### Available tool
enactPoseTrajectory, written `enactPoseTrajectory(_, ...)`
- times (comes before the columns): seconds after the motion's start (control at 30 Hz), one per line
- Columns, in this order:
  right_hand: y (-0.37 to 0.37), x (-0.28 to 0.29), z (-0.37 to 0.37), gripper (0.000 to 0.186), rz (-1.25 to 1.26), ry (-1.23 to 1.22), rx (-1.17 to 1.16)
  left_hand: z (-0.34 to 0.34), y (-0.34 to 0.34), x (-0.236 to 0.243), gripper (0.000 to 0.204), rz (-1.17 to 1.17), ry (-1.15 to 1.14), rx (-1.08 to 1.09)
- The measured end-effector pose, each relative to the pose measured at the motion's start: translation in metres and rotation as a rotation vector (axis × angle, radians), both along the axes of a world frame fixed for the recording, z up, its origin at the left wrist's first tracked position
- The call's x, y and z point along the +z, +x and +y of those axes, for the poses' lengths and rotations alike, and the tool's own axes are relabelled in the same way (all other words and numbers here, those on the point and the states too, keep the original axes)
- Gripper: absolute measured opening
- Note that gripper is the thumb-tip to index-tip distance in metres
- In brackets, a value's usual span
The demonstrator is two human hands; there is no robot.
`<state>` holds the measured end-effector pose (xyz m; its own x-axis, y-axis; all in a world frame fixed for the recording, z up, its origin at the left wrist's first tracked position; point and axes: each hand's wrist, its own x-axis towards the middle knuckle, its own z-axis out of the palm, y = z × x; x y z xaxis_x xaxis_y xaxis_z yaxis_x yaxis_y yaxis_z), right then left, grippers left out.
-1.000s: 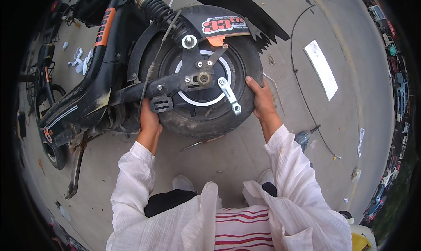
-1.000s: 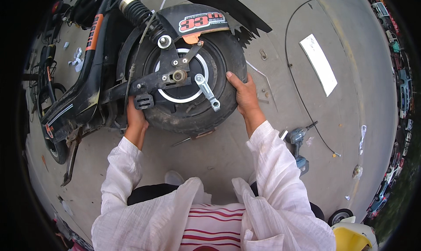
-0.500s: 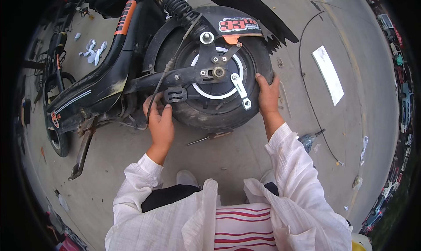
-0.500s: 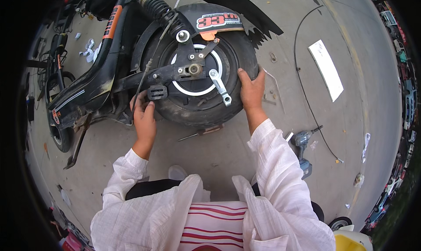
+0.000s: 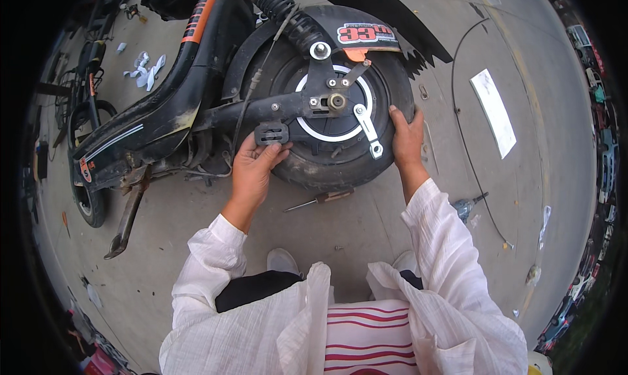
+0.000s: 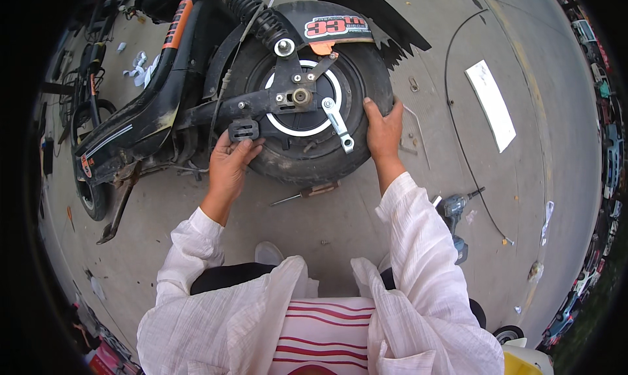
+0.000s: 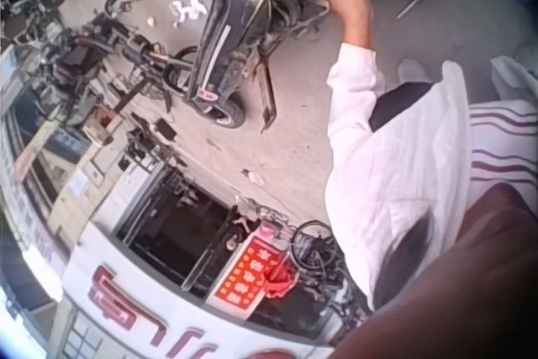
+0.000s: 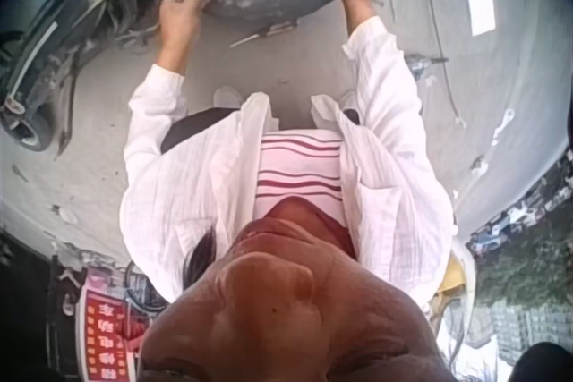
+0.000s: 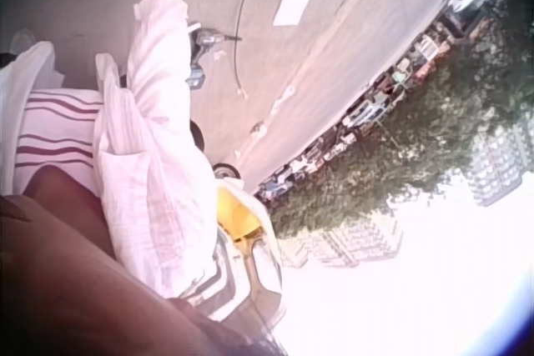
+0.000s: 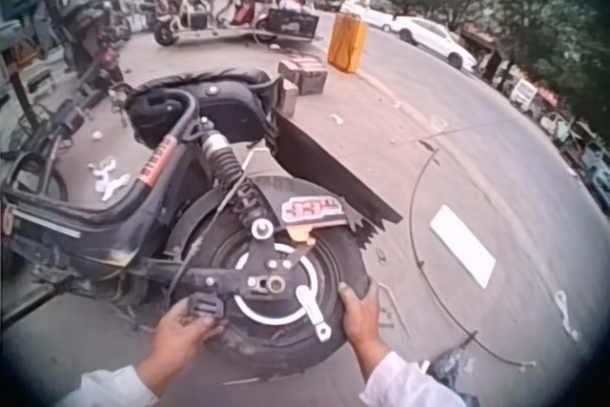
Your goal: The person repairs the rear wheel assembly of a scooter, using a wrench and an impact driver to tighten bolts and secure the brake components. The person adjusts the wheel and brake parts, then uses tools to fasten them in place.
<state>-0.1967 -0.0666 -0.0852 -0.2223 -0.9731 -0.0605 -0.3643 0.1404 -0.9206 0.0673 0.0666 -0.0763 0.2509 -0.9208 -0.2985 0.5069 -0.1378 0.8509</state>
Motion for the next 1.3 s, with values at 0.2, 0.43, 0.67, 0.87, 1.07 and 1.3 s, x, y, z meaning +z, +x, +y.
enactPoseTrajectory(0.2,0.001,0.005,0.001,0.071,0.035,-0.008,-0.002,0.001,-0.007,-0.005,0.033,-0.029,-0.002,0.073)
enactPoseTrajectory(0.43,0.000,0.001,-0.003,0.072,0.037,-0.018,0.019,0.003,-0.011,-0.008,0.027,-0.025,0.034,0.118)
enactPoseTrajectory(0.67,0.000,0.002,-0.003,0.069,0.051,-0.021,0.010,0.006,-0.003,-0.012,0.027,0.028,-0.021,0.054)
enactPoseTrajectory(0.87,0.000,0.000,-0.003,0.069,0.028,-0.041,0.021,0.006,0.000,-0.013,0.029,0.014,0.011,0.028)
enactPoseTrajectory(1.07,-0.001,-0.003,-0.003,0.069,0.017,-0.040,0.018,0.003,-0.001,-0.011,0.030,0.018,0.032,0.026)
enactPoseTrajectory(1.3,-0.001,-0.001,-0.003,0.071,0.044,-0.034,0.032,0.004,0.000,-0.009,0.029,0.020,0.031,0.021)
